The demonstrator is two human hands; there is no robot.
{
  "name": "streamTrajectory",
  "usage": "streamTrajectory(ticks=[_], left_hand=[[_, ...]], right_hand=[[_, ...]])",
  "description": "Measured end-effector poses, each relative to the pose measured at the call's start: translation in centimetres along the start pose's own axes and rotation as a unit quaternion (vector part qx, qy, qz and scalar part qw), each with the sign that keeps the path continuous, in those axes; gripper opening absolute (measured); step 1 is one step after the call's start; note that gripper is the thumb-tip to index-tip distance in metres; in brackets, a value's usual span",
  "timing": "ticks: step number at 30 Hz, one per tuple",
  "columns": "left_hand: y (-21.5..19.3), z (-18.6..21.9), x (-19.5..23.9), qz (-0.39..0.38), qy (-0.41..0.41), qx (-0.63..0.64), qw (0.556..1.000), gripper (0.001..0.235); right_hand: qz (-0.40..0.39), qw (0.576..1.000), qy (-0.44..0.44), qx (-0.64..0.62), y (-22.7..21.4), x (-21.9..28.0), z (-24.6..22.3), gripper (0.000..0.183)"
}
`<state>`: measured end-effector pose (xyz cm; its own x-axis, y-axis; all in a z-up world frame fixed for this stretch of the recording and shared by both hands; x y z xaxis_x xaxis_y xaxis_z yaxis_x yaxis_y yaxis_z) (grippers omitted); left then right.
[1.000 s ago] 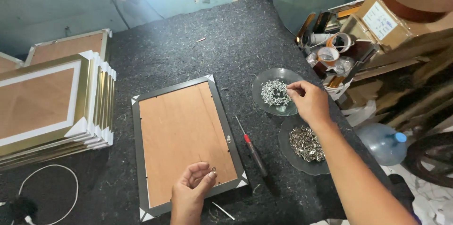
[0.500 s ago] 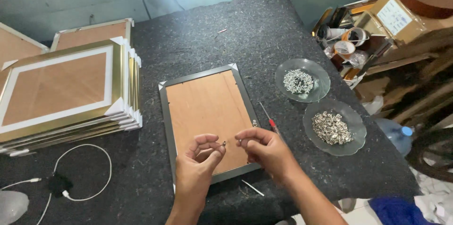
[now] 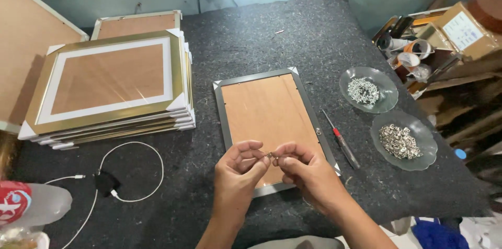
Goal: Assembling a picture frame by placing the backing and securing it with metal fasteners.
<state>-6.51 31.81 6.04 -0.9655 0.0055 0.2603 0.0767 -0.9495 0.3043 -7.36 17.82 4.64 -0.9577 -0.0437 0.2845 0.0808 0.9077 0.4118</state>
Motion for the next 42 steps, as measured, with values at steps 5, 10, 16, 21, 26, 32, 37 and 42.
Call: streamTrajectory(ticks=[5,10,16,21,26,32,37,42], left_hand=[[-0.9,0.1,-0.6,-0.008,-0.042,0.064,0.997,0.016],[-1.2,0.3,-1.1,-0.040,0.029,-0.005,0.999,0.019],[-1.0,1.4,-0.5,0.033,0.260,-0.321,0.910,0.028],[-0.9,1.9,-0.4,0.014,0.312,-0.299,0.902,0.024],[-1.1,1.7,-1.1,-0.020,0.137,-0.224,0.965,0.018],[-1.6,0.5,-1.7,-0.066,0.065,-0.089,0.992,0.003],[-2.5,-0.3,-1.9,0.023,0.050,-0.089,0.994,0.003],[-2.8,0.2,-1.6,0.048,0.045,-0.082,0.994,0.004]], right_hand=[[0.036,0.999,0.005,0.005,0.8,-0.4,0.2,0.009],[0.066,0.988,-0.002,0.143,1.6,-0.4,-1.0,0.009],[0.078,0.960,0.029,0.269,2.8,-0.5,-2.2,0.017],[0.061,0.979,0.034,0.190,2.3,-1.2,-1.4,0.011],[0.042,0.991,0.024,0.126,1.3,-1.7,-0.2,0.010],[0.039,0.995,-0.011,0.092,0.8,-2.2,1.3,0.008],[0.039,0.995,-0.005,0.093,1.4,-2.2,1.7,0.011],[0.033,0.997,-0.015,0.074,1.4,-2.3,2.0,0.008]])
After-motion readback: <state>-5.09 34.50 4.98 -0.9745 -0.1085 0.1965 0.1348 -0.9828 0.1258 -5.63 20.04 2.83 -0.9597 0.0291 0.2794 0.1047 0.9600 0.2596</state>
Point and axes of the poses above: each hand's wrist, its own x-axis away from the middle knuckle, its own y-axis out of the palm, z = x × y, the point moved 2 cm from there along -x, towards the middle knuckle, and after that the axes turned 3 degrees about -y, right-handed, at the moved point
